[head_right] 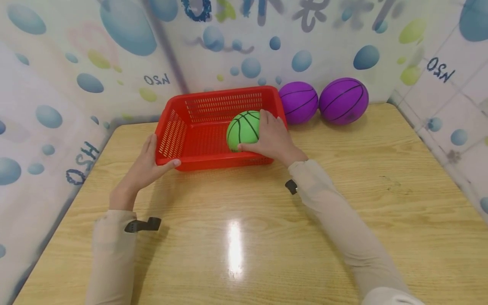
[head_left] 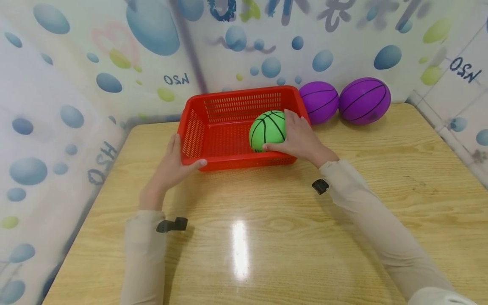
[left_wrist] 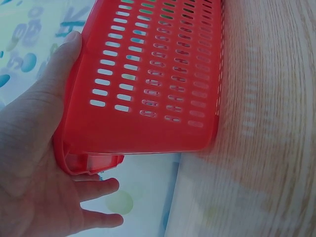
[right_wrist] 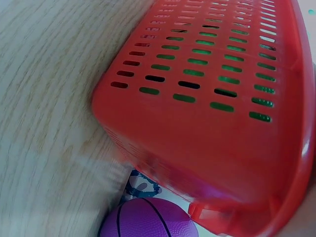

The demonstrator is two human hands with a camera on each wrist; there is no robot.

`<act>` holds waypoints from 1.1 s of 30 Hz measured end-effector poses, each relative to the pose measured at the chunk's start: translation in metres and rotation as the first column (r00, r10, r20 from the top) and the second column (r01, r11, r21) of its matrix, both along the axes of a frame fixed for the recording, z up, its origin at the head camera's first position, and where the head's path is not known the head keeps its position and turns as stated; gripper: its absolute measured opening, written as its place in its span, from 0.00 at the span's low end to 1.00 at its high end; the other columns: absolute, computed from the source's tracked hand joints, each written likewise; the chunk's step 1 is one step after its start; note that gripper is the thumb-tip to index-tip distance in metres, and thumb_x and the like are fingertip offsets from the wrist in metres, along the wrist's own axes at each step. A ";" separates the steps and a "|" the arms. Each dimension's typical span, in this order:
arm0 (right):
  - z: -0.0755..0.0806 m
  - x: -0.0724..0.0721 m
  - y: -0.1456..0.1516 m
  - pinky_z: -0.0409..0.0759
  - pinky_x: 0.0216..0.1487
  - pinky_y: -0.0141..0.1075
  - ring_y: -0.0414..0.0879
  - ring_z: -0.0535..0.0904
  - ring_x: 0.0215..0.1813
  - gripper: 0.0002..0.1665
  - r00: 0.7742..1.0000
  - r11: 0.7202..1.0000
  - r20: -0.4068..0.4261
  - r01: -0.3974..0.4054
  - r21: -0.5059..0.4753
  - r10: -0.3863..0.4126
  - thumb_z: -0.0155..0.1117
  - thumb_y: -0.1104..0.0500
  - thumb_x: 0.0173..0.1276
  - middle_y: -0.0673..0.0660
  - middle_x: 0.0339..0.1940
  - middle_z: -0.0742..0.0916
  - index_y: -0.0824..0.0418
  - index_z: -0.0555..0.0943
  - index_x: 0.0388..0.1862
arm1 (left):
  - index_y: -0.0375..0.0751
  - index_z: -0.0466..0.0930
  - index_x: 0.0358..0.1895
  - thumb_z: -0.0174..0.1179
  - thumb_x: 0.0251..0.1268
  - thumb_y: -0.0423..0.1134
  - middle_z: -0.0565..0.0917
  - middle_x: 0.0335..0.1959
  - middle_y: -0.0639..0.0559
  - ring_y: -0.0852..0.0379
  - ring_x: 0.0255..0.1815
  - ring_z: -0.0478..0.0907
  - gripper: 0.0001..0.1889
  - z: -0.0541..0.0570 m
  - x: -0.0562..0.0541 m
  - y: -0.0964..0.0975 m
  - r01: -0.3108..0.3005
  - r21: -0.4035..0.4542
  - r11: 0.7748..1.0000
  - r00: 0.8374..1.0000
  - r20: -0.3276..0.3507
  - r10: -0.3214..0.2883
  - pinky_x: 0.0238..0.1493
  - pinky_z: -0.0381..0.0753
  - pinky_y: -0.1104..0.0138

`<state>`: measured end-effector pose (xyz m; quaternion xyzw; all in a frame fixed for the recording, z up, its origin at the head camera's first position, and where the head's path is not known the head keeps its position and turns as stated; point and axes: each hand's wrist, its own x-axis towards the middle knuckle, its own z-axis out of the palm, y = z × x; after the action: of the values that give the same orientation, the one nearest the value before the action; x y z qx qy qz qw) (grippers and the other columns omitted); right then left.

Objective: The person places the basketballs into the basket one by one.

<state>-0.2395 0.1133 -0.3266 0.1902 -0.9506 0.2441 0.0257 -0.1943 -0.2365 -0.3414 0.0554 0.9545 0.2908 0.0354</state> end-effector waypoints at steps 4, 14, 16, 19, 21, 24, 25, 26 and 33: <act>0.002 0.000 0.000 0.50 0.69 0.52 0.63 0.58 0.67 0.70 1.000 1.000 0.017 -0.001 0.020 0.001 0.65 0.28 0.47 0.70 0.68 0.61 0.73 0.47 0.71 | 0.44 0.25 0.73 0.57 0.49 0.70 0.30 0.74 0.46 0.39 0.72 0.42 0.61 -0.001 -0.001 -0.001 0.002 -0.001 1.000 1.000 -0.007 -0.002 0.60 0.60 0.41; 0.007 0.000 0.013 0.52 0.69 0.50 0.56 0.51 0.72 0.65 0.992 0.987 0.122 0.017 -0.163 0.003 0.59 0.29 0.55 0.63 0.73 0.55 0.66 0.42 0.74 | 0.42 0.27 0.73 0.59 0.51 0.67 0.32 0.74 0.44 0.40 0.72 0.42 0.60 -0.002 -0.003 0.000 0.020 0.016 1.000 0.999 -0.033 -0.019 0.61 0.59 0.42; 0.007 0.001 0.022 0.52 0.69 0.50 0.52 0.49 0.73 0.62 0.989 0.962 0.148 0.039 -0.270 0.001 0.58 0.31 0.57 0.59 0.74 0.54 0.62 0.40 0.75 | 0.42 0.27 0.73 0.59 0.51 0.67 0.32 0.74 0.44 0.40 0.72 0.41 0.60 -0.002 -0.002 -0.001 0.023 0.017 1.000 0.999 -0.032 -0.022 0.62 0.58 0.42; 0.007 0.003 0.042 0.52 0.69 0.50 0.51 0.50 0.73 0.58 0.988 0.918 0.152 0.076 -0.388 -0.018 0.57 0.33 0.61 0.58 0.74 0.56 0.60 0.41 0.75 | 0.43 0.26 0.73 0.59 0.50 0.68 0.31 0.74 0.44 0.39 0.72 0.42 0.61 -0.003 -0.001 -0.002 0.017 0.022 1.000 1.000 -0.022 -0.017 0.61 0.59 0.42; 0.007 0.005 0.057 0.52 0.69 0.51 0.51 0.51 0.73 0.55 0.987 0.894 0.151 0.111 -0.434 -0.049 0.56 0.35 0.62 0.58 0.73 0.58 0.60 0.42 0.75 | 0.44 0.26 0.73 0.58 0.49 0.69 0.31 0.74 0.45 0.39 0.71 0.42 0.61 -0.003 0.000 -0.003 0.011 0.026 1.000 1.000 -0.021 -0.010 0.60 0.60 0.41; 0.006 0.007 0.082 0.52 0.69 0.48 0.52 0.52 0.72 0.50 0.985 0.863 0.135 0.156 -0.480 -0.104 0.56 0.40 0.66 0.60 0.73 0.59 0.62 0.44 0.75 | 0.45 0.27 0.74 0.58 0.49 0.69 0.32 0.74 0.45 0.39 0.71 0.43 0.61 -0.004 0.000 -0.003 0.006 0.030 1.000 1.000 -0.027 -0.006 0.59 0.61 0.41; 0.005 0.007 0.091 0.51 0.69 0.47 0.52 0.52 0.72 0.49 0.984 0.852 0.128 0.169 -0.496 -0.121 0.56 0.42 0.67 0.61 0.72 0.59 0.63 0.44 0.74 | 0.44 0.27 0.74 0.58 0.49 0.69 0.32 0.74 0.45 0.39 0.71 0.43 0.61 -0.004 0.000 -0.003 0.007 0.026 1.000 1.000 -0.028 -0.006 0.60 0.60 0.41; 0.004 0.008 0.099 0.51 0.70 0.46 0.52 0.52 0.72 0.48 0.982 0.840 0.123 0.184 -0.511 -0.140 0.55 0.44 0.67 0.62 0.72 0.60 0.64 0.45 0.74 | 0.44 0.27 0.74 0.58 0.49 0.69 0.32 0.74 0.44 0.39 0.71 0.43 0.61 -0.004 0.000 -0.003 0.009 0.023 1.000 0.999 -0.031 -0.008 0.61 0.59 0.41; -0.009 0.009 0.155 0.50 0.70 0.41 0.52 0.52 0.72 0.45 0.948 0.782 0.127 0.313 -0.538 -0.291 0.53 0.46 0.69 0.67 0.71 0.59 0.68 0.47 0.73 | 0.42 0.26 0.73 0.58 0.50 0.69 0.31 0.74 0.44 0.40 0.72 0.41 0.61 -0.003 0.000 -0.002 0.008 0.010 1.000 1.000 -0.021 -0.008 0.63 0.56 0.42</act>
<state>-0.2304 0.2684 -0.3354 0.0155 -0.8577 0.5039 0.1006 -0.1947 -0.2385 -0.3442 0.0624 0.9532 0.2948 0.0263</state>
